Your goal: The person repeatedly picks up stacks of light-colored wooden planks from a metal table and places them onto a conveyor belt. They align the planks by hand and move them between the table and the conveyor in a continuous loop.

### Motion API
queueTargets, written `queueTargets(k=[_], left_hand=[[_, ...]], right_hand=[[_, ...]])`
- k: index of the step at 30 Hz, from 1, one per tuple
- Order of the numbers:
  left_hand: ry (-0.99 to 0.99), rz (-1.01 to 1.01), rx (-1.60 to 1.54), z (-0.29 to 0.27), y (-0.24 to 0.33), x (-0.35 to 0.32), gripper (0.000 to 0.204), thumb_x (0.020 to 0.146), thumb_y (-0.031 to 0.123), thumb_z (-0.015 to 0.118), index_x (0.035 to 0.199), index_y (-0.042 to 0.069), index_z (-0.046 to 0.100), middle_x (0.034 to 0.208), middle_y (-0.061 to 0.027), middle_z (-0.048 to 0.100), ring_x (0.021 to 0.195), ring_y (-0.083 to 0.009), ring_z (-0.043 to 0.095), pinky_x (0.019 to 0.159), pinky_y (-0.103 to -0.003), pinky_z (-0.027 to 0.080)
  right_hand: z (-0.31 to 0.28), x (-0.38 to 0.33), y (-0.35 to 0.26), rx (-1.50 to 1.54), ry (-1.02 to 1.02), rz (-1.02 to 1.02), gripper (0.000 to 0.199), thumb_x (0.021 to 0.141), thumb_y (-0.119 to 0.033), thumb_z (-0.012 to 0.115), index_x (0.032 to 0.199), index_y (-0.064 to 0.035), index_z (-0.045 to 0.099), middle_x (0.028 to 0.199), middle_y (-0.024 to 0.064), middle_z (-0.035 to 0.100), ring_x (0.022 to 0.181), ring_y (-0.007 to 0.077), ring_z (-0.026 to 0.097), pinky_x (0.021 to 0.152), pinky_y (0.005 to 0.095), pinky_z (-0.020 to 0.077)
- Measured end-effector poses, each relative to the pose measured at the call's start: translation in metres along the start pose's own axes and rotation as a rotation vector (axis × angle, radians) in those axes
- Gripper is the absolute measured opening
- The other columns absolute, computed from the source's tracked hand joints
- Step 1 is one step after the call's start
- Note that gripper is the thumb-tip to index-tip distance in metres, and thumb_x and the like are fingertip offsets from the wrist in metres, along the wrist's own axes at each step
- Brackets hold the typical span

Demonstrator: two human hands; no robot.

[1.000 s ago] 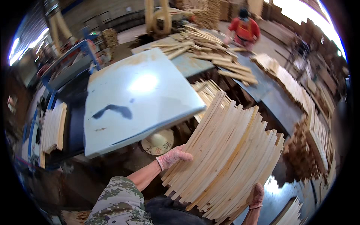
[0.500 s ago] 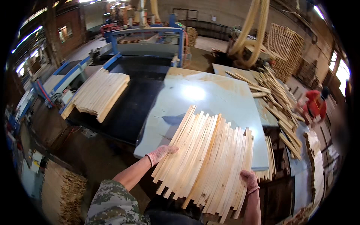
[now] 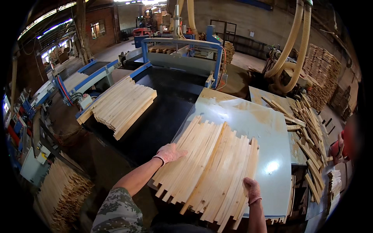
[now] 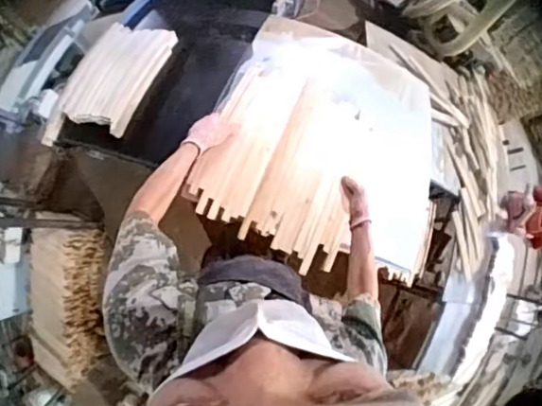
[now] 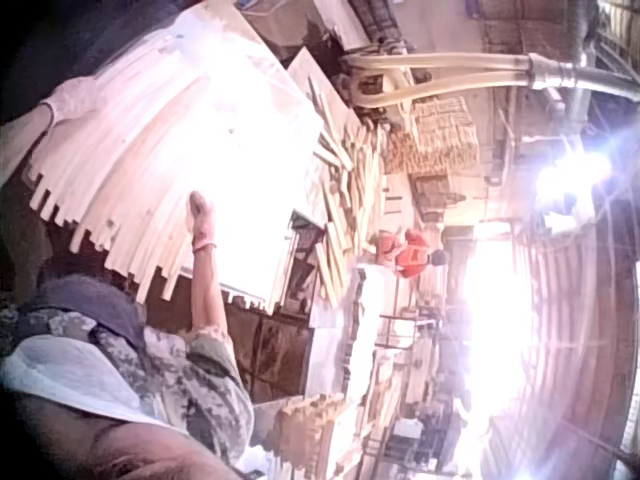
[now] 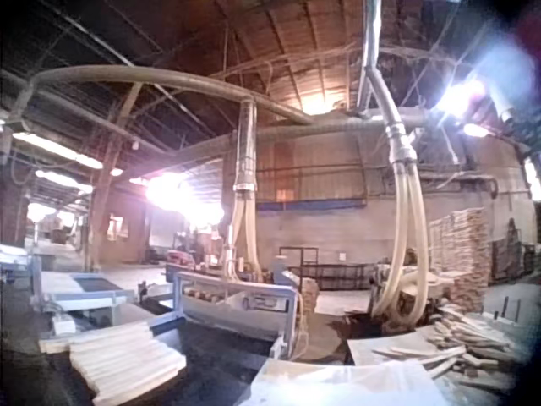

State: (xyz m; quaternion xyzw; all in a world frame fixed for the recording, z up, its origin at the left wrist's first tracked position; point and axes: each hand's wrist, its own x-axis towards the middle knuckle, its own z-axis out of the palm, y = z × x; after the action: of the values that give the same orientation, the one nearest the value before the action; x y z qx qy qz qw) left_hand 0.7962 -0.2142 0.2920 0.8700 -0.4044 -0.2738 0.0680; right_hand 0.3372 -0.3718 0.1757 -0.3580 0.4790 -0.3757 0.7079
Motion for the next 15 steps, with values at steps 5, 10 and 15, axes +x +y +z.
queueTargets(k=[5, 10, 15], left_hand=[[0.248, -0.086, 0.036, -0.010, -0.029, 0.015, 0.115, 0.087, 0.078, 0.064, 0.168, 0.006, 0.024, 0.156, -0.0244, 0.048, 0.141, -0.0435, 0.051, 0.117, -0.050, 0.043], [0.374, -0.157, 0.202, -0.027, -0.086, 0.060, 0.103, 0.098, 0.076, 0.045, 0.171, 0.008, 0.018, 0.176, -0.0227, 0.019, 0.162, -0.0424, 0.019, 0.131, -0.054, 0.014], [0.403, -0.195, 0.268, -0.066, -0.147, 0.094, 0.096, 0.104, 0.074, 0.032, 0.172, 0.008, 0.014, 0.179, -0.0200, 0.009, 0.165, -0.0398, 0.007, 0.132, -0.054, -0.001]], right_hand=[[0.104, 0.021, -0.007, -0.068, -0.041, 0.018, 0.024, 0.090, -0.013, 0.076, 0.108, 0.0010, 0.070, 0.098, 0.0101, 0.073, 0.087, 0.0226, 0.070, 0.079, 0.0355, 0.0571], [0.205, 0.057, 0.025, 0.028, -0.095, 0.016, 0.029, 0.090, -0.016, 0.078, 0.112, -0.0002, 0.068, 0.101, 0.0104, 0.073, 0.090, 0.0236, 0.070, 0.082, 0.0376, 0.0581], [0.299, 0.070, 0.032, 0.007, -0.106, 0.068, 0.034, 0.090, -0.016, 0.078, 0.116, 0.0007, 0.066, 0.101, 0.0125, 0.073, 0.089, 0.0254, 0.071, 0.080, 0.0398, 0.0588]])
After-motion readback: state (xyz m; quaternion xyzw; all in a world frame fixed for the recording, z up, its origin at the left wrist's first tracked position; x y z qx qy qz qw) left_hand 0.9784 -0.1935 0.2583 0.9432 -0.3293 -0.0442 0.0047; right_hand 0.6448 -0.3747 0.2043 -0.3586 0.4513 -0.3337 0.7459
